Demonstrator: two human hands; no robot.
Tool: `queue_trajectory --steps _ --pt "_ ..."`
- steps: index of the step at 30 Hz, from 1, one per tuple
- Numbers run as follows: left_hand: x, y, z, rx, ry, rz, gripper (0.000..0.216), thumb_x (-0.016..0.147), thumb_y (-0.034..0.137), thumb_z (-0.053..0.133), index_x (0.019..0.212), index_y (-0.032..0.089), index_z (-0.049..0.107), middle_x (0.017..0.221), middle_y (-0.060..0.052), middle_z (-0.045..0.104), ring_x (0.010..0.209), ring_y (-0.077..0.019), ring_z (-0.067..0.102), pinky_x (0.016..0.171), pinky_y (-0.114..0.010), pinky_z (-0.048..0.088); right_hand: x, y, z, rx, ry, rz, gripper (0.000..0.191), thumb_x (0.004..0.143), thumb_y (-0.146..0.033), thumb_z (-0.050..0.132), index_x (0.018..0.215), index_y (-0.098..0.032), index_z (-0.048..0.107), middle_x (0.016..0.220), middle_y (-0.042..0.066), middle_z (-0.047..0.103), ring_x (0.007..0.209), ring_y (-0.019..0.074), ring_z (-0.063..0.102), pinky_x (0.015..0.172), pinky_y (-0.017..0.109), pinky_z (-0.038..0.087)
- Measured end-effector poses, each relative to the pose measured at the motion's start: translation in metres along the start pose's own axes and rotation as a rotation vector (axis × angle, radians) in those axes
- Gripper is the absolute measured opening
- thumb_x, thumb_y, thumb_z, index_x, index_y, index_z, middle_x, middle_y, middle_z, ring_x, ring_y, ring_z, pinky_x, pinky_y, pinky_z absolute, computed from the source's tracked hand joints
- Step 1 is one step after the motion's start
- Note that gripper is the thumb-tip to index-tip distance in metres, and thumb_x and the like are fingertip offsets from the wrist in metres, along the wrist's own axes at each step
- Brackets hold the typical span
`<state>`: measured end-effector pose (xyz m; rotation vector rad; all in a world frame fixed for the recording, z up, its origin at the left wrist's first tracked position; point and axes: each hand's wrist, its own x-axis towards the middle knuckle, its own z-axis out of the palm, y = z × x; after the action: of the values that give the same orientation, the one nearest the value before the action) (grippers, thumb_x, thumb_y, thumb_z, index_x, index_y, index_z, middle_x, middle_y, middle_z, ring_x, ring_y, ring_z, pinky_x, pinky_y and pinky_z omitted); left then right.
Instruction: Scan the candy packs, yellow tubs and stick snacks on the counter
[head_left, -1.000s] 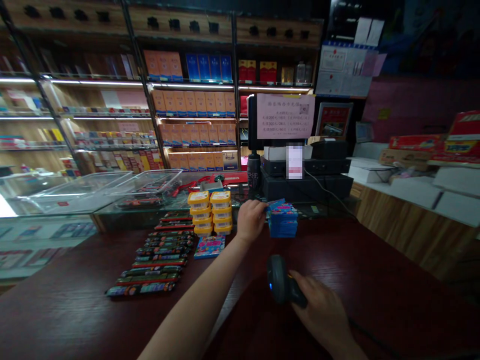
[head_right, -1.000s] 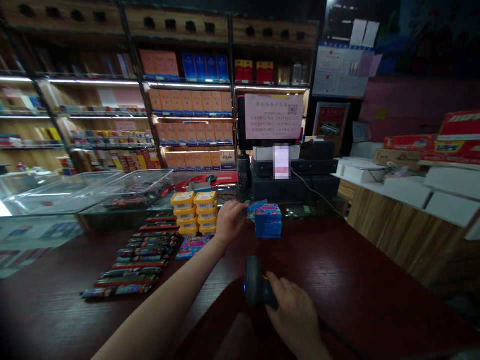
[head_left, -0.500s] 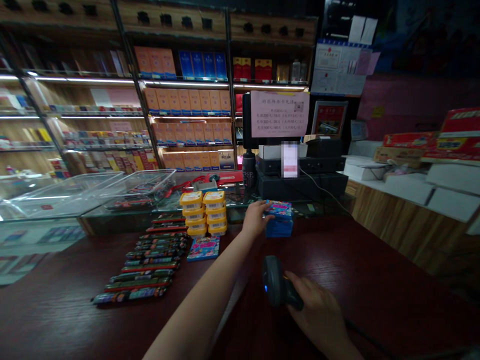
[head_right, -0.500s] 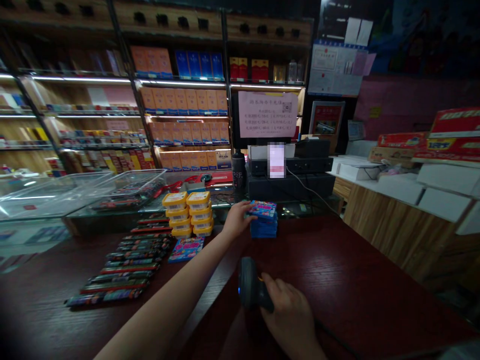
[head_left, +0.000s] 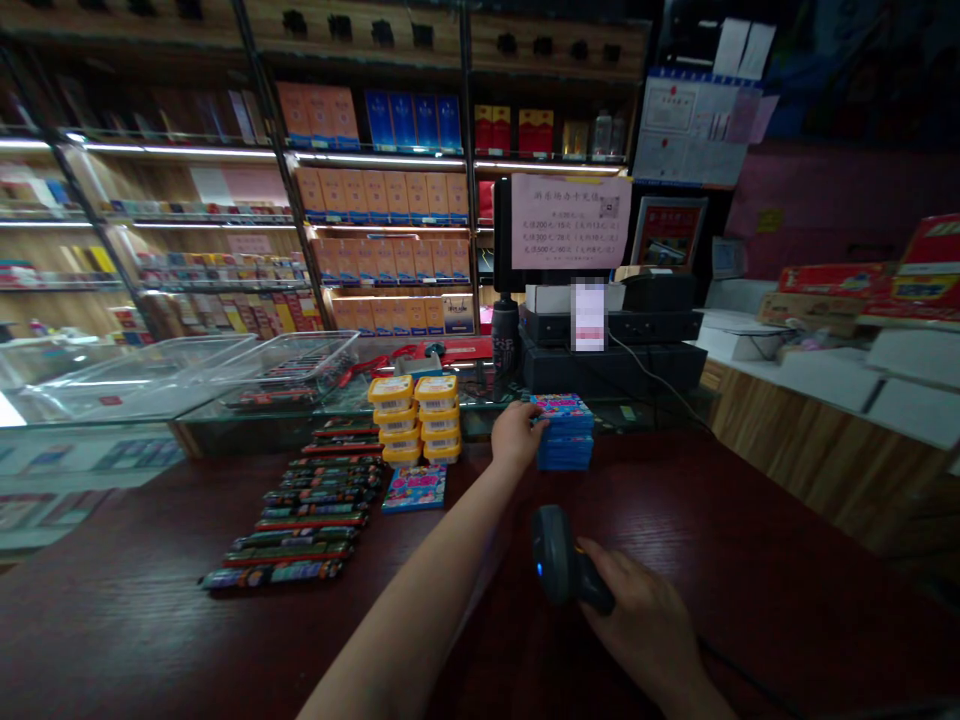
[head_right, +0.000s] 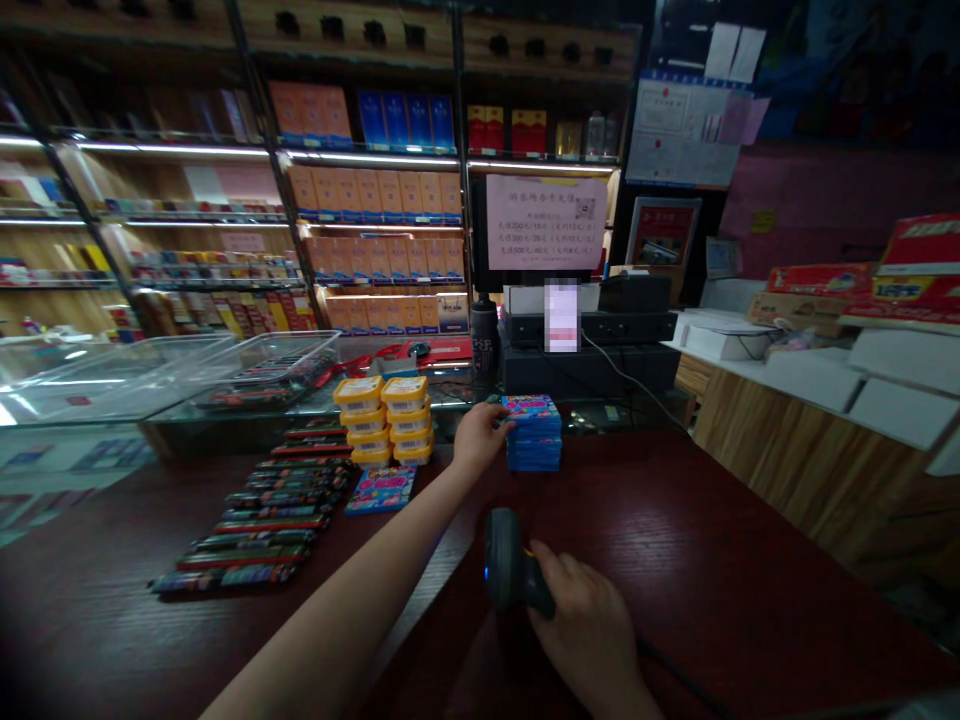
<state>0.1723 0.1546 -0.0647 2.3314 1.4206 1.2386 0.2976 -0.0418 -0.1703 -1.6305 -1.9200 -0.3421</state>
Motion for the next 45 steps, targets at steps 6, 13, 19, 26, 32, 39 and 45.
queue_trajectory --steps 6,13,19,26,32,39,45 --pt "-0.054 -0.026 -0.03 0.127 -0.057 -0.033 0.021 0.082 0.023 0.054 0.097 0.02 0.068 0.093 -0.008 0.061 0.09 -0.0211 0.057 0.081 -0.031 0.043 -0.003 0.004 0.001 0.047 0.01 -0.036 0.041 0.08 -0.022 0.053 0.12 -0.022 0.055 0.105 0.006 0.069 0.083 0.0209 0.067 0.069 0.031 0.052" --pt "-0.116 -0.061 -0.073 0.612 0.039 -0.411 0.032 0.074 0.036 0.063 0.098 0.016 0.059 0.108 -0.016 0.053 0.109 -0.0346 0.046 0.091 -0.046 0.035 -0.005 0.004 -0.002 0.039 -0.026 -0.014 0.038 0.084 -0.026 0.048 0.121 -0.024 0.053 0.107 0.005 0.069 0.087 0.0213 0.068 0.068 0.031 0.052" --pt "-0.123 -0.087 -0.073 0.669 0.075 -0.532 0.049 0.074 0.051 0.06 0.106 0.014 0.055 0.109 -0.017 0.05 0.107 -0.0343 0.045 0.091 -0.046 0.034 -0.006 0.002 -0.004 -0.015 -0.081 0.001 0.038 0.085 -0.027 0.049 0.123 -0.023 0.051 0.109 0.006 0.069 0.091 0.0226 0.067 0.071 0.034 0.052" --pt "-0.129 -0.086 -0.075 0.476 -0.112 -0.366 0.05 0.068 0.047 0.065 0.108 0.019 0.055 0.107 -0.012 0.048 0.104 -0.0292 0.046 0.089 -0.038 0.036 -0.004 0.001 -0.008 -0.025 -0.079 0.009 0.037 0.084 -0.025 0.048 0.122 -0.025 0.052 0.107 0.003 0.07 0.085 0.0211 0.069 0.068 0.032 0.052" --pt "-0.133 -0.078 -0.077 0.417 -0.119 -0.451 0.07 0.058 0.054 0.072 0.113 0.017 0.052 0.111 -0.015 0.049 0.107 -0.0331 0.046 0.089 -0.041 0.036 -0.005 0.0 -0.009 -0.045 -0.058 0.017 0.036 0.084 -0.026 0.047 0.119 -0.025 0.054 0.107 0.001 0.07 0.085 0.02 0.069 0.068 0.031 0.052" --pt "-0.122 -0.072 -0.087 -0.502 0.164 -0.536 0.046 0.059 0.045 0.075 0.091 0.016 0.059 0.093 -0.009 0.061 0.096 -0.0263 0.057 0.087 -0.039 0.042 -0.005 0.001 -0.007 -0.012 -0.08 0.023 0.036 0.086 -0.026 0.046 0.121 -0.023 0.053 0.11 0.003 0.069 0.091 0.0216 0.068 0.073 0.034 0.053" --pt "-0.117 -0.076 -0.086 -1.7 0.06 -0.78 0.046 0.083 0.051 0.053 0.113 0.016 0.052 0.108 -0.013 0.064 0.099 -0.0265 0.063 0.087 -0.046 0.051 0.0 -0.001 -0.013 0.05 -0.129 0.059 0.036 0.083 -0.031 0.05 0.118 -0.027 0.057 0.108 0.001 0.071 0.087 0.0216 0.069 0.071 0.033 0.053"
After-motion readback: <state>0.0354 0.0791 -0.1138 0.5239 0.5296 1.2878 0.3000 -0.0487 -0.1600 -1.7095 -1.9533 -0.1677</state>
